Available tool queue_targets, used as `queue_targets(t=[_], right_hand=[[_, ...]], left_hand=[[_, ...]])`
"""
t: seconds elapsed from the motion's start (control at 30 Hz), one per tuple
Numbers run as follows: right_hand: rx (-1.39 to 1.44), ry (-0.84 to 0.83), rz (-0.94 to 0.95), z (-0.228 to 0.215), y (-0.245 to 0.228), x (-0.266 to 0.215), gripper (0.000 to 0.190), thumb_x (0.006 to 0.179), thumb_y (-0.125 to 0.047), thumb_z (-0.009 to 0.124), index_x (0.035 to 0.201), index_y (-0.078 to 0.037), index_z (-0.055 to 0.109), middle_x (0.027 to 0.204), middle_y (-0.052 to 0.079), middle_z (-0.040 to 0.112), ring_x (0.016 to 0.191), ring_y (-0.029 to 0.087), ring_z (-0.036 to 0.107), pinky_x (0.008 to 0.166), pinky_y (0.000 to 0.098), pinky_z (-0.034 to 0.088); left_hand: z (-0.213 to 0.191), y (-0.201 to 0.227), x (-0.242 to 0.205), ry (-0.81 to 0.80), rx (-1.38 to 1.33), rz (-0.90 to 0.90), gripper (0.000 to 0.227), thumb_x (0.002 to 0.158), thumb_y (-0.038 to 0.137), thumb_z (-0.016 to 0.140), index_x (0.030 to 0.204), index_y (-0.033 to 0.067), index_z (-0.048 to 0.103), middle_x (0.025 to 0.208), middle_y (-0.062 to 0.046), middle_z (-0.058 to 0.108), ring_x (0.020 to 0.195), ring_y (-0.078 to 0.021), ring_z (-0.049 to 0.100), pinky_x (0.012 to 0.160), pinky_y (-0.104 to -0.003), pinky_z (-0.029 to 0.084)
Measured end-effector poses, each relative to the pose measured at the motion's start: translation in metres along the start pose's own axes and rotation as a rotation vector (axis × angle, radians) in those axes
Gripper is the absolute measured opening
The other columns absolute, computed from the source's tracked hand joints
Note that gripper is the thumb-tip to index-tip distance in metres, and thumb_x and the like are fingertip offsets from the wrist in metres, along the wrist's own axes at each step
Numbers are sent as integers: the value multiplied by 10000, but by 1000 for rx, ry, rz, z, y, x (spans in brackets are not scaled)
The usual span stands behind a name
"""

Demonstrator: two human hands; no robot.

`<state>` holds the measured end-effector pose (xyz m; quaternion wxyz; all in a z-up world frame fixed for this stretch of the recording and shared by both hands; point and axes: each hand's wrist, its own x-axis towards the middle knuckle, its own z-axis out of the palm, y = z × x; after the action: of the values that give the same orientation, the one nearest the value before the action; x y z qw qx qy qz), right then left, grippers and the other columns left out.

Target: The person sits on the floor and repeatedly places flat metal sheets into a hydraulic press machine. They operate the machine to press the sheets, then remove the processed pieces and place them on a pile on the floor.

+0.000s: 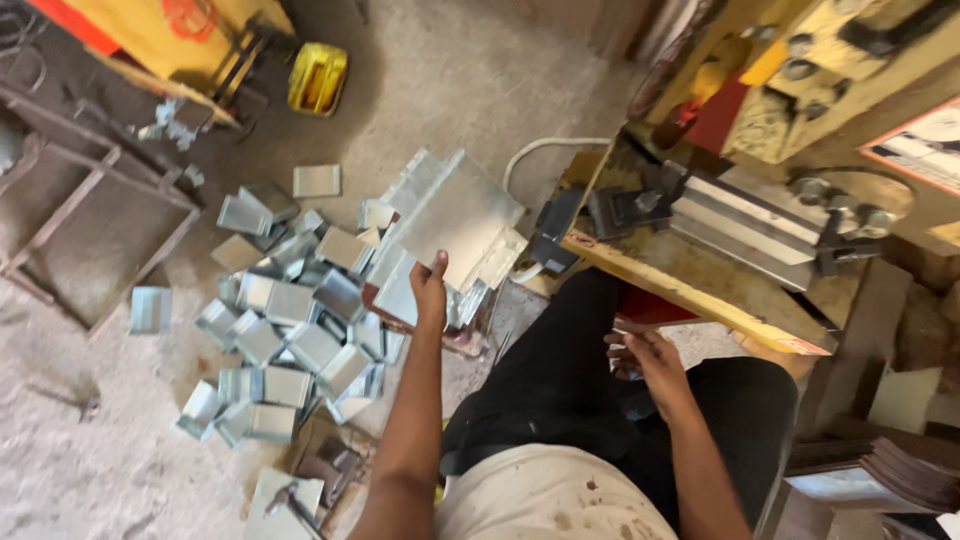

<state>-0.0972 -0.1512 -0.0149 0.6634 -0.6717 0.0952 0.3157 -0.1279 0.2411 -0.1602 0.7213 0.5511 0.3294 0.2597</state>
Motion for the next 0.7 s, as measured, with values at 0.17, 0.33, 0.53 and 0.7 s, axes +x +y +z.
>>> queue_targets(t=[0.17,0.33,0.53,0.7], right_hand=[[-48,-22,0,-7,14,5,412,994,-337,576,1296,-67,652,1083,105,761,871,178,705,701,313,527],[441,-309,-129,-48,36,27,588,1051,-544,503,1141,9,678,968,189,753,905,317,730,839,435,599],[675,-252,-281,-97,3,-34,518,985,-524,591,1053,-11,581,1057,156,736,977,295,715,884,444,582],[500,-64,-301,-80,-34,-81,554,960,-105,698,1448,35,477,1156,126,689,981,207,688,824,369,559]], left_hand=[[44,111,-19,-159,58,145,279,995,256,738,997,-23,727,892,-52,727,814,-154,636,739,-322,514],[86,216,-90,-587,429,1119,316,827,-9,643,1102,100,754,1096,-64,757,980,-261,716,858,-385,569],[147,257,-141,-924,589,1844,216,950,183,720,1166,200,713,1286,17,703,1199,-203,644,962,-421,495],[174,224,-136,-618,751,1717,223,932,199,666,1154,200,691,1146,-7,721,1071,-288,663,959,-502,503]])
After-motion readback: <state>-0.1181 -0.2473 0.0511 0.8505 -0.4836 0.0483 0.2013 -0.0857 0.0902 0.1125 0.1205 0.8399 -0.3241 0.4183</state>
